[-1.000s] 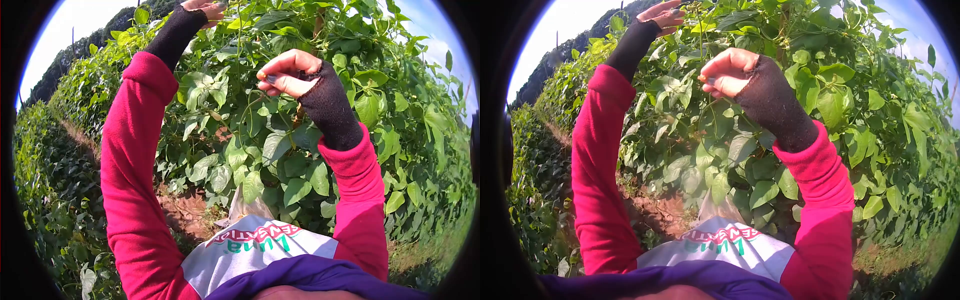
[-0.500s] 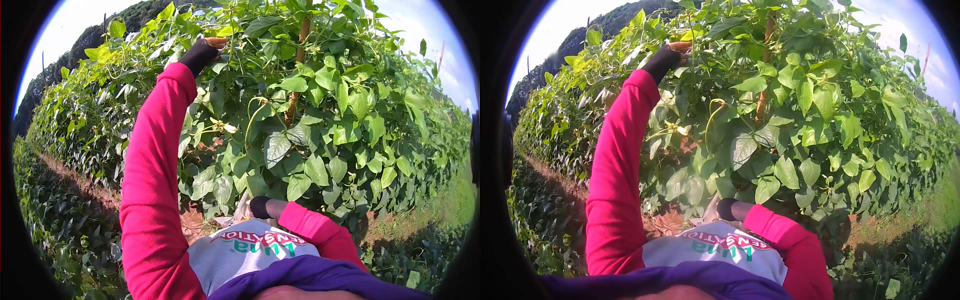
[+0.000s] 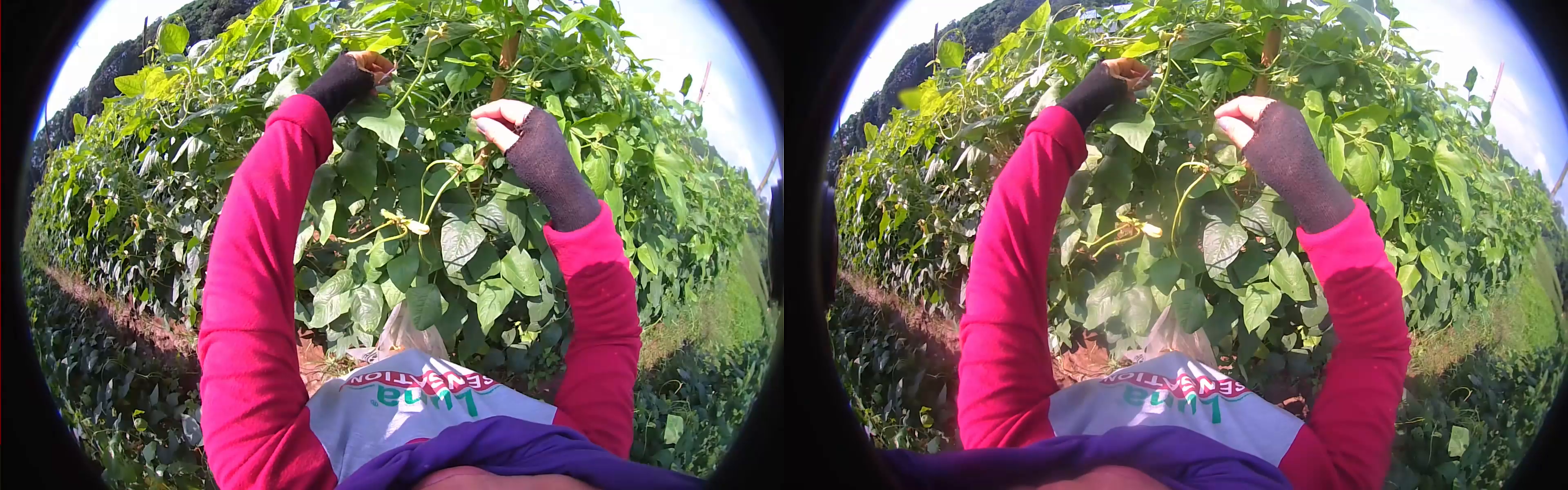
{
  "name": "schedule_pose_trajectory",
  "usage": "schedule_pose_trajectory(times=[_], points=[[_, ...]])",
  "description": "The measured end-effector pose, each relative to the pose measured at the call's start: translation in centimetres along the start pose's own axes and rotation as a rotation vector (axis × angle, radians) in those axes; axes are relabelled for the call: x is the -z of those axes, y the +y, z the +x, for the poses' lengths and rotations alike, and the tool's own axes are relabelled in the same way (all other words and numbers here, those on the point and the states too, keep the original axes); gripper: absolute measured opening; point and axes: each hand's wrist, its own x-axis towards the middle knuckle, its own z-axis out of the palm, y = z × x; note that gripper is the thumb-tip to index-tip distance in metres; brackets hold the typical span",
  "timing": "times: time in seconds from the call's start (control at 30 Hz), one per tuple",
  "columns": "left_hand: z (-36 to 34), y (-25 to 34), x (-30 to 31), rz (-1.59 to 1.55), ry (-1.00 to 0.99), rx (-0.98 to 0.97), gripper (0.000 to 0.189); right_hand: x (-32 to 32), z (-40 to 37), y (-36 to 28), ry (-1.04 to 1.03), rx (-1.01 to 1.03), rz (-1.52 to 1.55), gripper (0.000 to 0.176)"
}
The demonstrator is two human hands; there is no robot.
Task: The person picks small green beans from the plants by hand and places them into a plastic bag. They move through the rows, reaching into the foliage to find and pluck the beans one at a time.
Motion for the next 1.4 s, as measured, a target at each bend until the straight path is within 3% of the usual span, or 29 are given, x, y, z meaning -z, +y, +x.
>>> schedule_pose_trajectory(times=[0.03, 0.1, 0.13, 0.23, 0.27, 0.33, 0.5, 0.57, 0.6, 0.7, 0.77, 0.9, 1.0, 1.1, 1.4], points=[[-0.1, -0.3, -0.1, -0.002, 0.001, 0.002, 0.029, -0.6, 1.7, 0.8, 0.026, 0.117, -0.081, 0.019], [-0.7, -0.4, -0.6, 0.144, 0.01, -0.188, 0.041, -2.3, 5.0, 2.0, -0.01, 0.055, -0.197, 0.019], [-1.0, 0.3, -0.6, 0.048, -0.049, -0.084, 0.051, -3.4, 6.6, 3.2, 0.012, 0.116, -0.225, 0.018], [-0.8, 0.2, -1.0, 0.05, -0.011, 0.001, 0.053, -5.8, 10.6, 5.6, 0.007, 0.264, -0.308, 0.021], [-0.6, -0.4, -1.1, -0.087, -0.005, 0.027, 0.056, -6.4, 11.6, 5.7, 0.004, 0.268, -0.305, 0.021], [-0.4, -1.2, -1.1, -0.117, 0.047, 0.008, 0.053, -7.5, 13.2, 6.1, -0.168, 0.175, -0.312, 0.025], [-1.2, 0.6, -1.8, -0.299, 0.171, -0.052, 0.055, -9.8, 15.2, 5.5, -0.16, 0.055, -0.346, 0.033], [-1.3, 0.8, -1.9, -0.325, 0.177, -0.062, 0.055, -9.6, 15.4, 5.5, -0.175, -0.157, -0.074, 0.03], [-1.3, 0.7, -2.0, -0.348, 0.155, -0.054, 0.051, -9.3, 15.3, 5.6, -0.156, 0.039, -0.271, 0.026], [-1.0, 0.1, -2.1, -0.396, 0.111, -0.041, 0.041, -9.8, 15.5, 7.6, -0.095, 0.154, -0.137, 0.022], [-1.0, 0.3, -2.1, -0.335, 0.08, 0.06, 0.031, -9.2, 15.3, 7.2, -0.136, 0.105, -0.096, 0.021], [-2.1, 1.9, -2.4, -0.319, 0.146, 0.066, 0.026, -9.1, 15.0, 6.6, -0.168, 0.054, -0.02, 0.026], [-2.4, 2.7, -2.5, -0.361, 0.156, 0.074, 0.026, -9.1, 14.4, 6.5, -0.105, 0.107, 0.227, 0.039], [-2.3, 2.6, -2.2, -0.352, 0.197, 0.106, 0.026, -8.9, 14.9, 6.1, -0.103, 0.137, 0.157, 0.04], [-2.4, 2.7, -2.1, -0.181, 0.201, 0.047, 0.018, -7.7, 14.4, 5.1, 0.007, 0.129, -0.151, 0.019]])
